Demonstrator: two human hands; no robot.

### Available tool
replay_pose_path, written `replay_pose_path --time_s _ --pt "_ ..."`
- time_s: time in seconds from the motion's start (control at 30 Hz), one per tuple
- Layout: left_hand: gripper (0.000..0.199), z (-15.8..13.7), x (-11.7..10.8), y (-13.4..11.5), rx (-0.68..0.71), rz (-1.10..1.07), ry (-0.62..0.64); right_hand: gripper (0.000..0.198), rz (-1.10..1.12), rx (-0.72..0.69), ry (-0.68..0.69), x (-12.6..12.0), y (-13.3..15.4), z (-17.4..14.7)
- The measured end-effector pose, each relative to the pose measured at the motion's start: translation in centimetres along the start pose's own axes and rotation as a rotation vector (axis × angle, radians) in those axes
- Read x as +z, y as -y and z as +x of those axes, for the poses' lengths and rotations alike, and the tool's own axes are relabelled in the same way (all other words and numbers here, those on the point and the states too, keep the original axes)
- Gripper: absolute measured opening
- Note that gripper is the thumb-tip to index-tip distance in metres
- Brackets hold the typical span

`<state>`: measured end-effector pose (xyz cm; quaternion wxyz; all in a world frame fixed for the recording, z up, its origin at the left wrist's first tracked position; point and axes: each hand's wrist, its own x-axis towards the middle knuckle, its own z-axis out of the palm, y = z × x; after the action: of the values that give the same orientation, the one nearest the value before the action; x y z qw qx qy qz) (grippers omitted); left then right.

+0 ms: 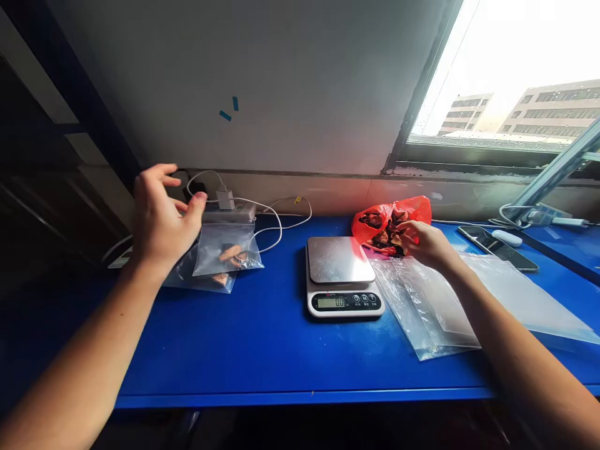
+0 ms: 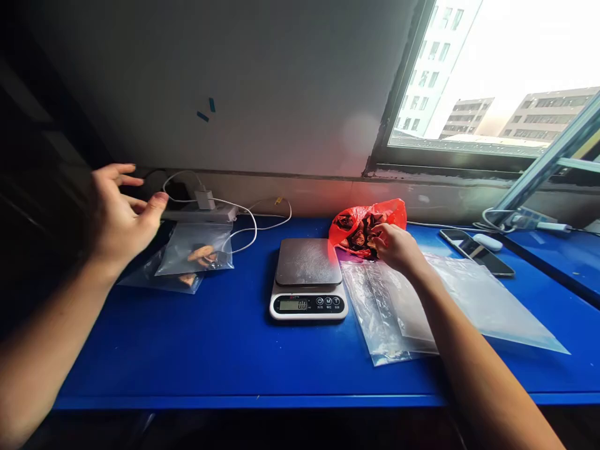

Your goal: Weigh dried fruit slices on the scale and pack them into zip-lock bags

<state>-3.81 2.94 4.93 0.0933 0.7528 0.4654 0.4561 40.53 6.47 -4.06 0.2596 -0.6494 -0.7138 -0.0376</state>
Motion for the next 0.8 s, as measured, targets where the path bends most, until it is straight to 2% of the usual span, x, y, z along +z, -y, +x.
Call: replay_pose_path --time_s 0.17,0.27,0.4,0.6,0.8 --pt "0.042 -2.1 3.6 -1.6 0.058 0.077 0.021 0.038 -0.139 -0.034 0.136 1.7 1.0 0.5" --pt "0.048 -3.0 5.1 -1.3 0.090 0.162 0.075 0.040 -0.191 -0.056 0.182 2.2 1.6 1.2" --pt "0.051 -3.2 5.8 -0.4 0.082 0.231 0.163 0.035 -0.192 -0.087 0.186 2.2 1.3 2.0" --pt "0.051 -3.2 6.3 0.2 0.041 0.280 0.245 0.021 -0.064 -0.086 0.087 1.6 0.0 1.6" --pt "0.052 -3.5 6.5 0.6 0.089 0.272 0.351 0.025 0.127 -0.082 -0.135 -1.0 0.2 0.7"
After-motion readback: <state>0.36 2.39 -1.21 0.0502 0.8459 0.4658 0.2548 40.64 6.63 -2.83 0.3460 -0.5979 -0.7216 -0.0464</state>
